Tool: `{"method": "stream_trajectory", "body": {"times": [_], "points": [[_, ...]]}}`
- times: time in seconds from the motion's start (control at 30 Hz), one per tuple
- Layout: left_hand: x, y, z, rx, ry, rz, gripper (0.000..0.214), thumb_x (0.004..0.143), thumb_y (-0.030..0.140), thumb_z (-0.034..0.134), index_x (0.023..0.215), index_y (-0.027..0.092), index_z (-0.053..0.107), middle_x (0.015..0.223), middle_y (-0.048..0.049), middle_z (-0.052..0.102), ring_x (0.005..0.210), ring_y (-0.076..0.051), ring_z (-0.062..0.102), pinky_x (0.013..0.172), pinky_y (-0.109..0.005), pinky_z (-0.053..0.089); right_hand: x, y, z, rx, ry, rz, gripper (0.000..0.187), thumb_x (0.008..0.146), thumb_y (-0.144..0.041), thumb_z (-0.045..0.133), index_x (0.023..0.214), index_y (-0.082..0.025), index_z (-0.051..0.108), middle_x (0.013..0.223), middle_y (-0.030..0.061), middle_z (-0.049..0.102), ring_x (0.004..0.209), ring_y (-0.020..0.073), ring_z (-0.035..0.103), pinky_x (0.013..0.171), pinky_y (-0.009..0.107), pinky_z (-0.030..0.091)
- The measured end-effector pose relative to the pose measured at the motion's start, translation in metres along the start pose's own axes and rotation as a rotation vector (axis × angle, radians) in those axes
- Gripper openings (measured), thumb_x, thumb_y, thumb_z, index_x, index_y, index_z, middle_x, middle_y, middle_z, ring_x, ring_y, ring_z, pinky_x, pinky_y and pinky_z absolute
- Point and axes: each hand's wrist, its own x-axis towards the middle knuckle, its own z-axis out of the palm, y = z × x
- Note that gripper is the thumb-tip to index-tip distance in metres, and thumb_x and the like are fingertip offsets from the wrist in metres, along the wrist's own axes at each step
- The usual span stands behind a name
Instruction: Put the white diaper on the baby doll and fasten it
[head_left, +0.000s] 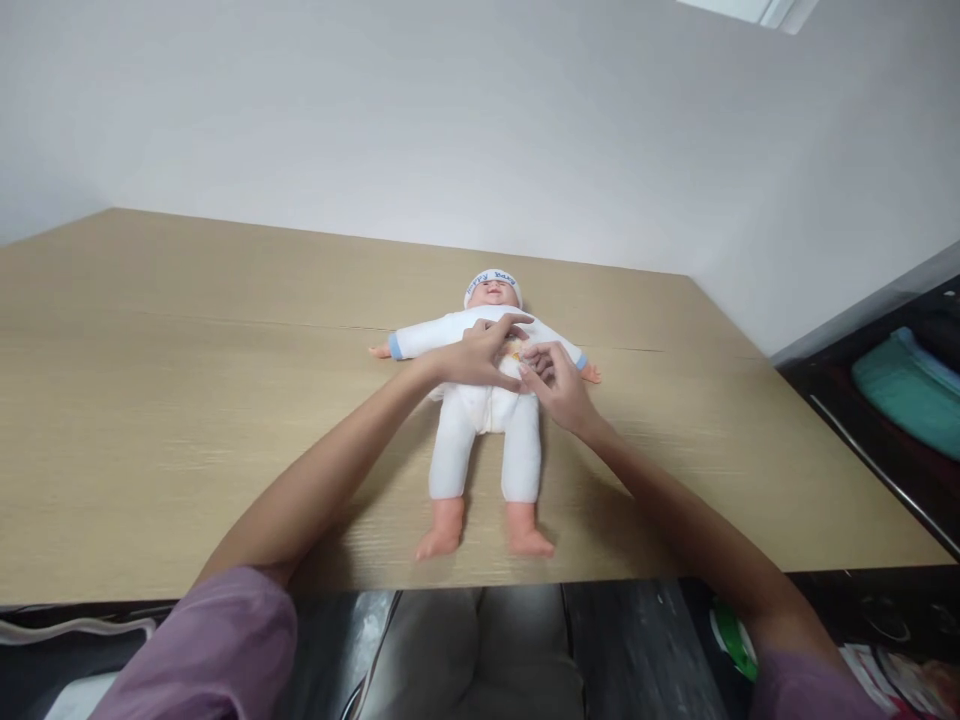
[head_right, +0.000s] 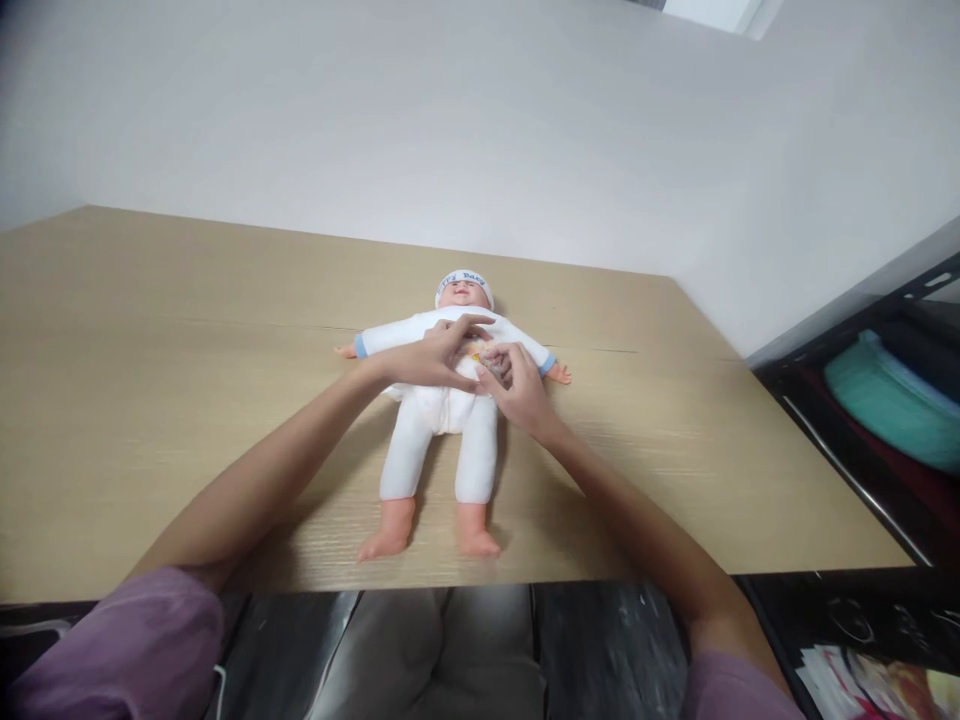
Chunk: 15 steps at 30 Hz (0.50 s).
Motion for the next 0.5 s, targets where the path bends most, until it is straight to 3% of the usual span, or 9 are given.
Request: {"method": "stream_trajectory", "body": {"times": [0.1, 0.2, 0.27, 0.37, 0.5], "points": [[-0.006, -0.020, -0.014, -0.299, -0.076, 0.112, 0.099, 0.089, 0.047, 0.086, 0.171, 0.038, 0.030, 0.171, -0.0142, 0.053, 0.158, -0.036, 0.052, 0.122, -0.054, 0.050, -0.023, -0.001, -0.003, -0.123, -0.003, -0.193, 0.043, 0.111, -0.046, 0.056, 0.145, -0.022, 0.065, 0.150, 0.0160, 0.068, 0.140, 0.0306, 0.064, 0.116, 0.051, 0.055], [-0.017, -0.038, -0.008, -0.410, 0.115, 0.172, 0.085, 0.097, 0.047, 0.081, 0.166, 0.036, 0.033, 0.166, -0.0160, 0.057, 0.159, -0.034, 0.052, 0.124, -0.054, 0.051, -0.033, 0.000, -0.003, -0.175, -0.076, -0.304, 0.055, 0.114, -0.044, 0.050, 0.165, -0.025, 0.053, 0.170, 0.0141, 0.058, 0.161, 0.0324, 0.050, 0.135, 0.060, 0.039], [-0.032, -0.051, 0.002, -0.348, 0.307, 0.172, 0.077, 0.100, 0.049, 0.078, 0.162, 0.031, 0.036, 0.159, -0.0171, 0.061, 0.155, -0.034, 0.055, 0.125, -0.055, 0.050, -0.034, 0.002, -0.002, -0.169, -0.102, -0.327, 0.058, 0.116, -0.044, 0.047, 0.171, -0.027, 0.048, 0.175, 0.0121, 0.053, 0.165, 0.0321, 0.047, 0.137, 0.060, 0.037], [-0.064, -0.071, 0.015, -0.162, 0.482, 0.083, 0.062, 0.106, 0.053, 0.069, 0.155, 0.027, 0.040, 0.156, -0.0175, 0.061, 0.141, -0.032, 0.062, 0.121, -0.054, 0.052, -0.034, 0.005, -0.002, -0.157, -0.108, -0.331, 0.060, 0.117, -0.045, 0.047, 0.174, -0.028, 0.044, 0.177, 0.0110, 0.051, 0.165, 0.0318, 0.047, 0.137, 0.060, 0.038], [-0.107, -0.095, 0.016, 0.151, 0.503, -0.055, 0.049, 0.107, 0.055, 0.060, 0.141, 0.022, 0.051, 0.144, -0.0176, 0.065, 0.130, -0.034, 0.062, 0.119, -0.059, 0.048, -0.033, 0.005, -0.003, -0.181, -0.098, -0.324, 0.058, 0.116, -0.046, 0.048, 0.171, -0.029, 0.048, 0.174, 0.0109, 0.054, 0.162, 0.0338, 0.051, 0.134, 0.062, 0.041]]}}
